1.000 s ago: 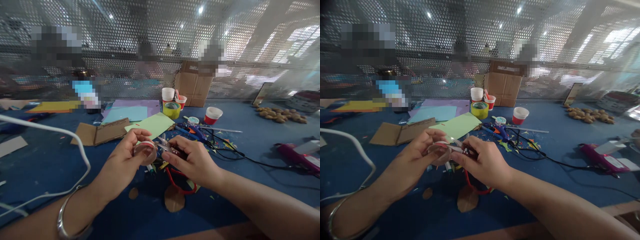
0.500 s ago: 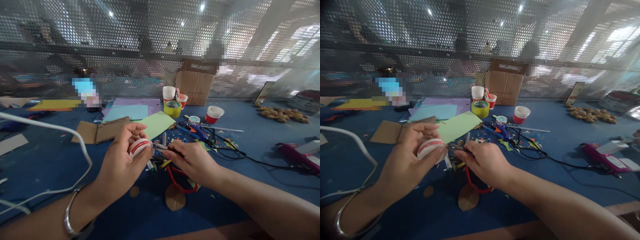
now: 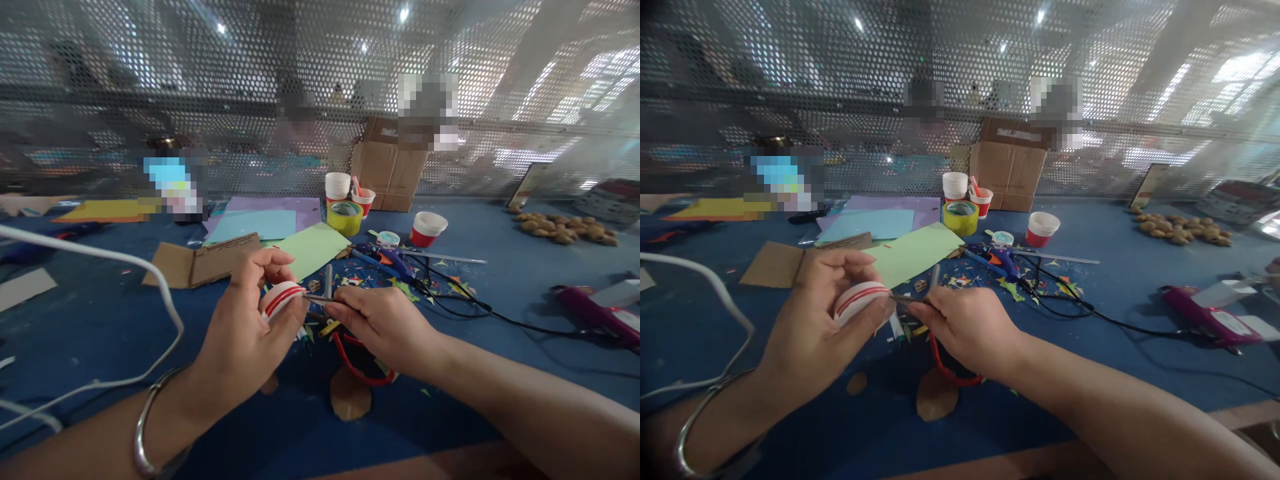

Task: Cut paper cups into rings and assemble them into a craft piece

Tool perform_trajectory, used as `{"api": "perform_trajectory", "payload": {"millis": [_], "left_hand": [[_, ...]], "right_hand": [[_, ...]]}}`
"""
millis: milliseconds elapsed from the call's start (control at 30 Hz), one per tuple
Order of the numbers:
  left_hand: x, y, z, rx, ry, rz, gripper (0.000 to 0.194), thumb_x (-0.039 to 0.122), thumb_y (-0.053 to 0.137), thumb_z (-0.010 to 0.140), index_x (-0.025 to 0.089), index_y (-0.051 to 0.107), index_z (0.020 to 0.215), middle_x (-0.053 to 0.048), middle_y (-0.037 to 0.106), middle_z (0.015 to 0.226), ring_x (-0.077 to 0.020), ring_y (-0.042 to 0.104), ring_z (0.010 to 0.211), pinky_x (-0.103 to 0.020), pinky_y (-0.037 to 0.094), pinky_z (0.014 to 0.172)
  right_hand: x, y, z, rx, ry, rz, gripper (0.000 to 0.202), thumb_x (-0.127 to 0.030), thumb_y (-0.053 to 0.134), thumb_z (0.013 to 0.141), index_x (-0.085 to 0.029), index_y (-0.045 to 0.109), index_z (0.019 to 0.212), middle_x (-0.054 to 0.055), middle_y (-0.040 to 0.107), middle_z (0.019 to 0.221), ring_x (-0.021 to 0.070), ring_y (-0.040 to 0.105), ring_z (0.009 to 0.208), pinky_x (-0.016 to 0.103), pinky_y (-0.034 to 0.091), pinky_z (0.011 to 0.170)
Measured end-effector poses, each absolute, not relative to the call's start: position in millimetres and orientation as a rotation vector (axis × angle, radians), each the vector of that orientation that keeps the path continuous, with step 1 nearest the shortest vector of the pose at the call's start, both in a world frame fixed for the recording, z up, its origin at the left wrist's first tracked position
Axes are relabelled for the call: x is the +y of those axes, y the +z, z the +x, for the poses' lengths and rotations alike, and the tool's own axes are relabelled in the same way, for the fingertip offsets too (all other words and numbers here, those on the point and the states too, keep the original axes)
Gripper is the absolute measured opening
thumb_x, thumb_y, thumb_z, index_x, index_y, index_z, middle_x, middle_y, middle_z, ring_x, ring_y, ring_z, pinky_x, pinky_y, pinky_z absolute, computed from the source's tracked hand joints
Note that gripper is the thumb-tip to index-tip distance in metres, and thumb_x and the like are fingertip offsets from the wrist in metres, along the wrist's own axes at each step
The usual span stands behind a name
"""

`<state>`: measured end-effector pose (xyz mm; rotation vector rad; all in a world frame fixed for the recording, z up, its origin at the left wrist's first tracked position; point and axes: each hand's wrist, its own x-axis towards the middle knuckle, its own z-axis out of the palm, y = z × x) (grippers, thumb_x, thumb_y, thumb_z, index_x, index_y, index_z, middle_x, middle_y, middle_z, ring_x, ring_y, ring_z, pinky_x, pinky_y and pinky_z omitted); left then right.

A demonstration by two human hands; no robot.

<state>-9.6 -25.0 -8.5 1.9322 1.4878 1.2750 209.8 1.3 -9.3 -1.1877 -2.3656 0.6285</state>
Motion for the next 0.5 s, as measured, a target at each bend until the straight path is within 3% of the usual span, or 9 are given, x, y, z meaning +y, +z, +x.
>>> {"api": "perform_trajectory", "payload": {"millis": [167,333,500], "left_hand": [[-25.1,-5.0,-7.7,1.398,1.287,1.861,0.039,0.032,0.072,0.092,0.027,0.048,0.123,0.000,0.060,0.103,-0.0171,0.065,0.083,-0.029,0.056,0.073],[-19.9,0.9,-14.2,1.282,1.233,1.756,0.034,0.037,0.074,0.093,0.027,0.051,0.115,-0.001,0.061,0.105,-0.0173,0.066,0.092,-0.027,0.058,0.081],[-10.3,4.3,-25.3,1.128,1.067,1.561,0.037,0.042,0.079,0.090,0.027,0.055,0.114,-0.001,0.064,0.100,-0.0164,0.066,0.077,-0.026,0.059,0.064]], "right_hand": [[0.7,-8.9,212.7,-2.366,0.588,-1.155,0.042,-0.043,0.045,0.110,-0.021,0.048,0.075,-0.003,0.053,0.063,0.0107,0.049,0.056,0.027,0.027,0.057],[1.8,-8.9,216.8,-2.387,0.523,-1.126,0.043,-0.045,0.044,0.111,-0.020,0.056,0.078,-0.001,0.057,0.066,0.0112,0.052,0.058,0.027,0.029,0.058],[2.1,-6.1,220.4,-2.406,0.477,-1.059,0.044,-0.044,0.044,0.111,-0.020,0.055,0.076,-0.002,0.056,0.064,0.0111,0.050,0.057,0.027,0.028,0.057]]}}
